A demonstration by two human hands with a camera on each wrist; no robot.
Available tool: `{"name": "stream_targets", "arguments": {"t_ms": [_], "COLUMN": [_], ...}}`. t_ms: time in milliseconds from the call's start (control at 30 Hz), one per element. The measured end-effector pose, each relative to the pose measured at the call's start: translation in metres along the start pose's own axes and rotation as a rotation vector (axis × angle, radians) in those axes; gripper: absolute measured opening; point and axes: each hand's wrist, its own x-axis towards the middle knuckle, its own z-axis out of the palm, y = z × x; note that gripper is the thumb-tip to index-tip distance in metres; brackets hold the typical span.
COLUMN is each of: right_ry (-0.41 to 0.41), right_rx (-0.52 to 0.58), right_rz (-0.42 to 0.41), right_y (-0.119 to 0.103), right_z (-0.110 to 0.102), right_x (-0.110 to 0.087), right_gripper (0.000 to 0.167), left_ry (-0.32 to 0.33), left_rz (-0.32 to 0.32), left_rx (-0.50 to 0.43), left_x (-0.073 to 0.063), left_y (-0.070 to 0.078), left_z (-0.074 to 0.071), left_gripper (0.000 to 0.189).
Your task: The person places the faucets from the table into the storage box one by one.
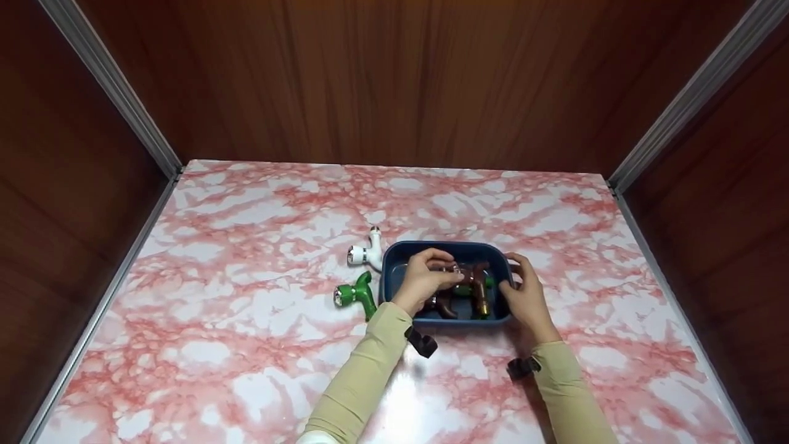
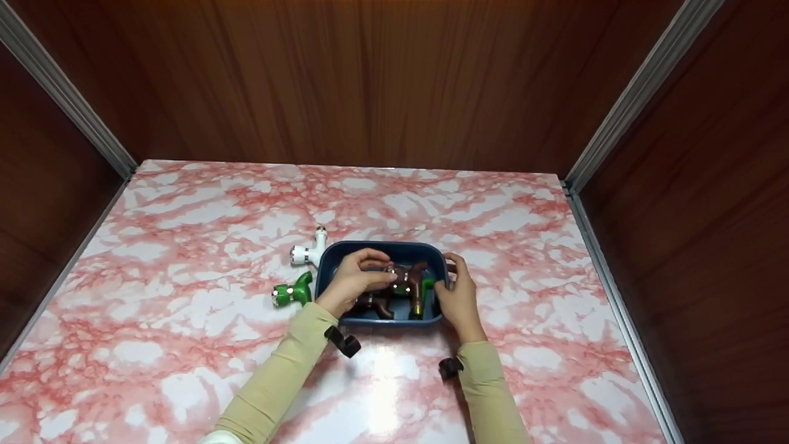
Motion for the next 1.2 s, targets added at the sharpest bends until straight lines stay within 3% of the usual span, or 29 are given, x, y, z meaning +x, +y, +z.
{"name": "stream_targets", "arguments": {"t_ms": [200,567,1100,1200], "right_ry": [-0.006,0.032,0.020,0.008], "right_rx": [0.011,-0.031,-0.046,-0.039], "right_rz": [-0.027,-0.015,-0.016,-0.013], "right_y": [0.005,0.038,0.037,0.021], "right_z": [0.000,0.001,0.000,0.000], "right_x": [0.002,0.013,0.012,0.007], "right_gripper": [0.052,0.054,0.054,0.053], "left_ry": [0.001,0.029,0.003,0.013], "left_rz": [0.001,-0.014,-0.096,-0.092], "left_rx": [0.025,0.027,0.017,0.048], "left_x": [-0.001,-0.001,-0.005,-0.005], "left_y": [-0.002,-0.007,-0.007,-0.008], "left_z": [0.003,0.011,0.009,0.009], "left_gripper": [0.037,0.034,0.038,0.037]}}
